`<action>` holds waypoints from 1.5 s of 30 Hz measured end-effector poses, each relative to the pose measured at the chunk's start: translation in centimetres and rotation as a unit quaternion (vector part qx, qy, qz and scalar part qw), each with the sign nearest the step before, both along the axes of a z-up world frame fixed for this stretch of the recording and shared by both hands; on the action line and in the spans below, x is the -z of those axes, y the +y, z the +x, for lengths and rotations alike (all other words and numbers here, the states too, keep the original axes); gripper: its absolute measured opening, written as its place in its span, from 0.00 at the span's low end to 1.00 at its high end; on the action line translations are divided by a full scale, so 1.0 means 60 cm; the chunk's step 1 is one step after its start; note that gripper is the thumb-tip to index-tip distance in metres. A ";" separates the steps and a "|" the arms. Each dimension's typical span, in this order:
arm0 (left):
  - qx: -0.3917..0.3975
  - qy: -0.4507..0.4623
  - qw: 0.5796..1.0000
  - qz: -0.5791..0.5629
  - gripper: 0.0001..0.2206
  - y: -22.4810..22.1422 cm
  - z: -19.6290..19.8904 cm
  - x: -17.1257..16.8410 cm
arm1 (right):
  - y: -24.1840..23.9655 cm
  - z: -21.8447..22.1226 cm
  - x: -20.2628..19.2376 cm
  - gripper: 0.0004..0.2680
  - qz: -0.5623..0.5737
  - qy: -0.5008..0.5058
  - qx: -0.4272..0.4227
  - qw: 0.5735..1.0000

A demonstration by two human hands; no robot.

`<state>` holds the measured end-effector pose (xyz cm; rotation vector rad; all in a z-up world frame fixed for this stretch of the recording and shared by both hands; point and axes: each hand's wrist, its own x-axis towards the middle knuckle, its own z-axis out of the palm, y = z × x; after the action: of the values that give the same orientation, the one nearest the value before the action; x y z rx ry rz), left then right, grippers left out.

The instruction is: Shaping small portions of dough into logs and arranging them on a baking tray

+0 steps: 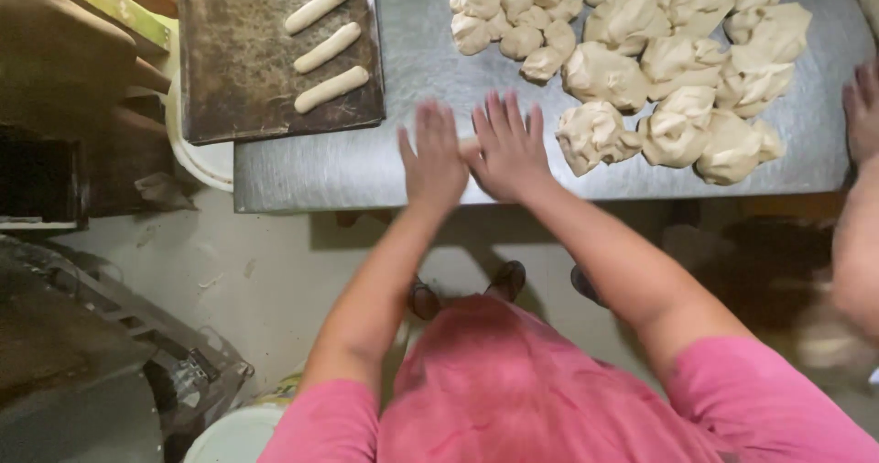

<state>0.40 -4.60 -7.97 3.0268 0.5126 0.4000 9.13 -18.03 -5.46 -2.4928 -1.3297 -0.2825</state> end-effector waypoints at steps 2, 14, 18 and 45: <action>-0.015 -0.003 1.000 0.010 0.39 0.058 0.046 -0.035 | 0.043 0.060 -0.063 0.33 -0.074 0.087 0.018 0.993; 0.074 -0.017 0.991 -0.106 0.38 -0.019 -0.150 -0.090 | -0.187 -0.016 -0.043 0.23 0.073 0.021 -0.127 0.989; 0.113 -0.042 0.989 -0.084 0.38 0.009 -0.119 -0.059 | -0.166 0.039 0.007 0.25 -0.012 -0.048 -0.134 0.990; -0.028 -0.053 0.982 -0.180 0.37 0.610 0.222 -0.081 | 0.452 0.318 -0.137 0.13 0.153 0.021 -0.141 0.978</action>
<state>13.74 32.00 -3.12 2.6333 0.5921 0.4180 28.19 9.09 2.73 -2.0199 -1.4761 -0.3381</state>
